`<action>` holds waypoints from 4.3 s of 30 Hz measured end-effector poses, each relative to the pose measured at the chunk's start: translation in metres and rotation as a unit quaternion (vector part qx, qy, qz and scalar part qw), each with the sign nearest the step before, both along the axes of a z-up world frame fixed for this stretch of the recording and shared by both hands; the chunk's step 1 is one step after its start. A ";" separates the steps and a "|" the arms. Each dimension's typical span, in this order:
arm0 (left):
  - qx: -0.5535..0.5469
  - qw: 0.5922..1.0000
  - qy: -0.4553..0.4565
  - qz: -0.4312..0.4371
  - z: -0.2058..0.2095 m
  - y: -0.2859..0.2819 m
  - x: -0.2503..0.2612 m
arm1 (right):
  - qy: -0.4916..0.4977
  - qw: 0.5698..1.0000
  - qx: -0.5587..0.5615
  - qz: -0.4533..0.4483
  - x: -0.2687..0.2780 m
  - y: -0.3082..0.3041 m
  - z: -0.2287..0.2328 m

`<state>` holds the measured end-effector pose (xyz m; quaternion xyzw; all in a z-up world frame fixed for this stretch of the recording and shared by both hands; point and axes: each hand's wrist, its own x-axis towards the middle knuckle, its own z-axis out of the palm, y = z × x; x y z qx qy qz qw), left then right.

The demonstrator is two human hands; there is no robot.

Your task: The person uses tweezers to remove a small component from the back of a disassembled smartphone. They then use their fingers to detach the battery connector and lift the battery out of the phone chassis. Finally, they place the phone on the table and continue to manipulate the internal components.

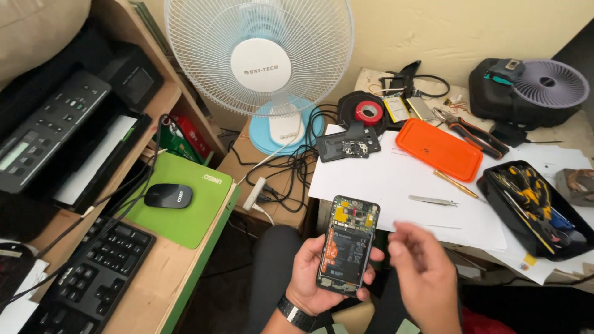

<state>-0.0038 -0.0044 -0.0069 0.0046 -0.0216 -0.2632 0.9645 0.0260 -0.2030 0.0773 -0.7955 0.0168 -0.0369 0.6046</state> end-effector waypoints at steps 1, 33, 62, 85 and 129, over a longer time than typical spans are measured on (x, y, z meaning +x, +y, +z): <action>-0.001 1.000 0.000 -0.002 0.001 -0.002 0.000 | 0.000 1.000 -0.001 -0.002 0.005 0.002 0.005; 0.132 0.990 0.029 0.029 -0.004 -0.020 -0.004 | 0.055 0.997 0.021 0.040 0.019 0.009 0.005; 0.402 0.900 0.092 0.143 0.010 -0.012 0.006 | 0.056 0.983 0.172 0.039 0.006 0.000 -0.022; 0.503 0.842 -0.005 0.196 0.037 -0.019 0.016 | 0.054 0.992 0.100 0.055 0.003 0.006 -0.020; 0.543 0.819 -0.022 0.184 0.035 -0.022 0.011 | 0.043 0.994 0.090 0.042 0.006 0.007 -0.030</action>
